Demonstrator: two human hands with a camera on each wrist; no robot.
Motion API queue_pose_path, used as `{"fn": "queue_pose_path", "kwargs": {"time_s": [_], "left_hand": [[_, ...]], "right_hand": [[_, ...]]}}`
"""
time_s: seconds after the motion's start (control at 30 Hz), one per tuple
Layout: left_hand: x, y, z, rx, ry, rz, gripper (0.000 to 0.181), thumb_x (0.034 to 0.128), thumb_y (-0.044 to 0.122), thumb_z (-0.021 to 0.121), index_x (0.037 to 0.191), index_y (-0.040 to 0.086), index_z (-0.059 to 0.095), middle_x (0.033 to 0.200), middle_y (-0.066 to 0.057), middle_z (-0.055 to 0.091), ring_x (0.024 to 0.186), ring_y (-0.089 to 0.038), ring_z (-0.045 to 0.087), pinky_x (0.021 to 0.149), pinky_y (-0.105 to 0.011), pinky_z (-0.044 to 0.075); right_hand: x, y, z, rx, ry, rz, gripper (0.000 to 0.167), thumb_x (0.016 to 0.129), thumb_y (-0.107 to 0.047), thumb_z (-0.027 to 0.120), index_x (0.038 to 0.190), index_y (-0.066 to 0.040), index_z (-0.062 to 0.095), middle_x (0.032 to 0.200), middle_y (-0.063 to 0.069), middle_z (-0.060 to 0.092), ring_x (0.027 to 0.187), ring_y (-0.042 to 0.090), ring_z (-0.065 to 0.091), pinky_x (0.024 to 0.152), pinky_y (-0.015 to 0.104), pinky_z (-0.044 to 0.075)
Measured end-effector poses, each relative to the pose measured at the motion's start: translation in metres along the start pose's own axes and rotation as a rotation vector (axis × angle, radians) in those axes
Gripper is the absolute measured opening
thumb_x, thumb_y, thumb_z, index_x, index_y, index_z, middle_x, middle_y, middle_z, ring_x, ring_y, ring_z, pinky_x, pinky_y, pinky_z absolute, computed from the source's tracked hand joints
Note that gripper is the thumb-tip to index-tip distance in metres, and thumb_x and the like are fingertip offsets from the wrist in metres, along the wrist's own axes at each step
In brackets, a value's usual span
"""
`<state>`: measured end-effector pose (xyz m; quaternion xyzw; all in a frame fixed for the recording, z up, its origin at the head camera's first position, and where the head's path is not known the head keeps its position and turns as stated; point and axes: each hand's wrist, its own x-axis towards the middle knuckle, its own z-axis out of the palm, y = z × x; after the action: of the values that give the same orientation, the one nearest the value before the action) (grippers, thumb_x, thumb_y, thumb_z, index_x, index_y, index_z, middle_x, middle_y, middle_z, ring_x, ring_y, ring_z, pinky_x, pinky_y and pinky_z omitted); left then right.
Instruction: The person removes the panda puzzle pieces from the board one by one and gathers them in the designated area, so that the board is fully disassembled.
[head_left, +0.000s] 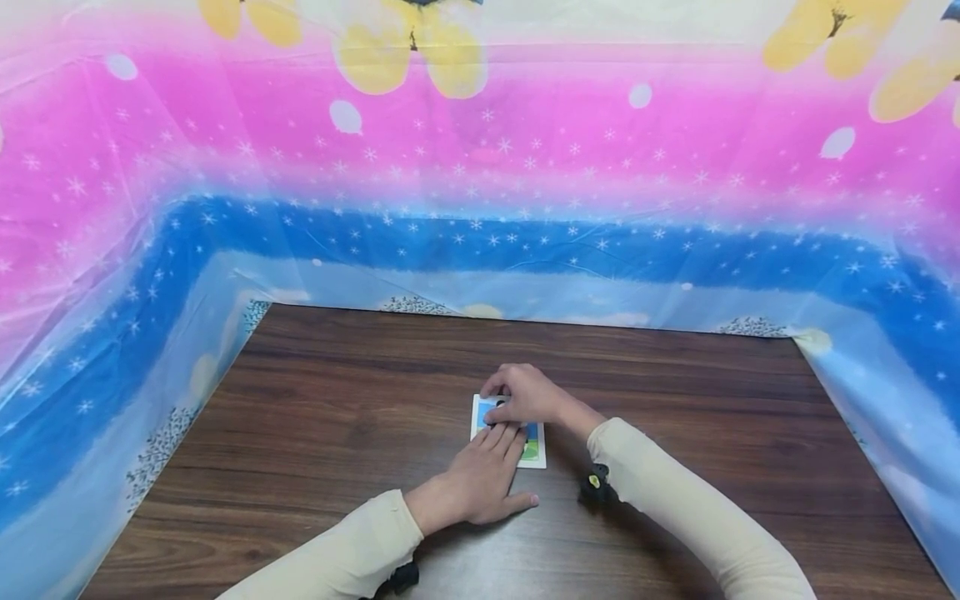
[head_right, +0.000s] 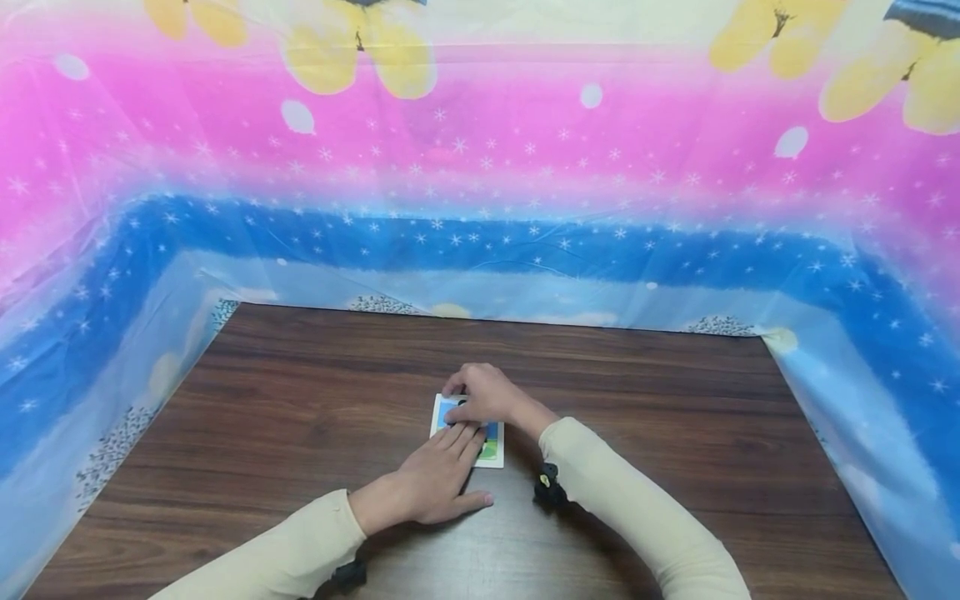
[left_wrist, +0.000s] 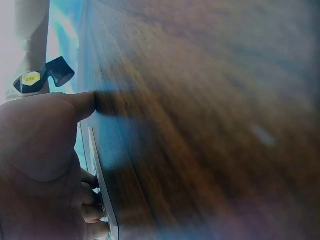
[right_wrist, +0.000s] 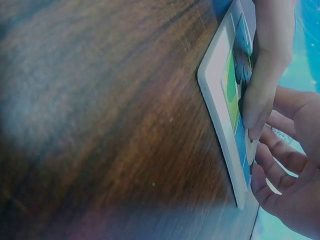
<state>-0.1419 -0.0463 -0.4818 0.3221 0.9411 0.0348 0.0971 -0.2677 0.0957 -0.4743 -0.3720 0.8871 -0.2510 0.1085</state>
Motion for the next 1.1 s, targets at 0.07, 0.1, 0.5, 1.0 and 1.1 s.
{"fn": "queue_pose_path", "kwargs": {"time_s": [0.07, 0.1, 0.5, 1.0, 1.1], "left_hand": [[0.0004, -0.0006, 0.001, 0.002, 0.005, 0.005, 0.093, 0.1013, 0.064, 0.045, 0.16, -0.004, 0.02, 0.169, -0.021, 0.015, 0.157, -0.031, 0.013, 0.125, -0.044, 0.022], [0.0007, -0.0008, 0.001, 0.003, 0.005, 0.006, 0.093, 0.1013, 0.064, 0.045, 0.16, -0.004, 0.02, 0.169, -0.021, 0.015, 0.157, -0.031, 0.013, 0.126, -0.044, 0.022], [-0.001, -0.0007, 0.0009, 0.014, 0.018, 0.006, 0.093, 0.1016, 0.064, 0.043, 0.16, -0.004, 0.021, 0.169, -0.021, 0.018, 0.157, -0.03, 0.015, 0.125, -0.043, 0.023], [0.0014, -0.0023, -0.0062, -0.024, -0.032, -0.013, 0.095, 0.0989, 0.068, 0.045, 0.162, 0.001, 0.021, 0.171, -0.016, 0.009, 0.158, -0.027, 0.009, 0.126, -0.046, 0.02], [0.0032, -0.0037, -0.0063, -0.045, -0.032, -0.01, 0.095, 0.098, 0.068, 0.047, 0.161, 0.001, 0.022, 0.171, -0.016, 0.008, 0.158, -0.028, 0.008, 0.126, -0.046, 0.02]], "right_hand": [[-0.0007, -0.0007, 0.0007, 0.002, 0.006, 0.005, 0.032, 0.088, -0.027, 0.082, 0.116, -0.012, 0.077, 0.101, -0.003, 0.067, 0.091, 0.012, 0.062, 0.079, 0.03, 0.054], [-0.001, -0.0009, 0.001, 0.003, 0.008, 0.007, 0.031, 0.089, -0.027, 0.082, 0.115, -0.012, 0.078, 0.102, -0.003, 0.067, 0.092, 0.012, 0.062, 0.079, 0.03, 0.054], [-0.0014, -0.0038, 0.0018, 0.013, 0.002, 0.039, 0.028, 0.089, -0.025, 0.082, 0.113, -0.013, 0.079, 0.105, -0.003, 0.067, 0.094, 0.011, 0.063, 0.081, 0.031, 0.054], [0.0024, 0.0021, 0.0011, 0.08, 0.017, 0.043, 0.011, 0.095, -0.015, 0.073, 0.105, -0.014, 0.079, 0.093, -0.005, 0.064, 0.084, 0.009, 0.059, 0.076, 0.029, 0.052], [0.0052, 0.0024, -0.0012, 0.096, 0.009, 0.047, 0.009, 0.096, -0.014, 0.072, 0.101, -0.015, 0.08, 0.089, -0.007, 0.067, 0.078, 0.008, 0.06, 0.072, 0.027, 0.052]]}}
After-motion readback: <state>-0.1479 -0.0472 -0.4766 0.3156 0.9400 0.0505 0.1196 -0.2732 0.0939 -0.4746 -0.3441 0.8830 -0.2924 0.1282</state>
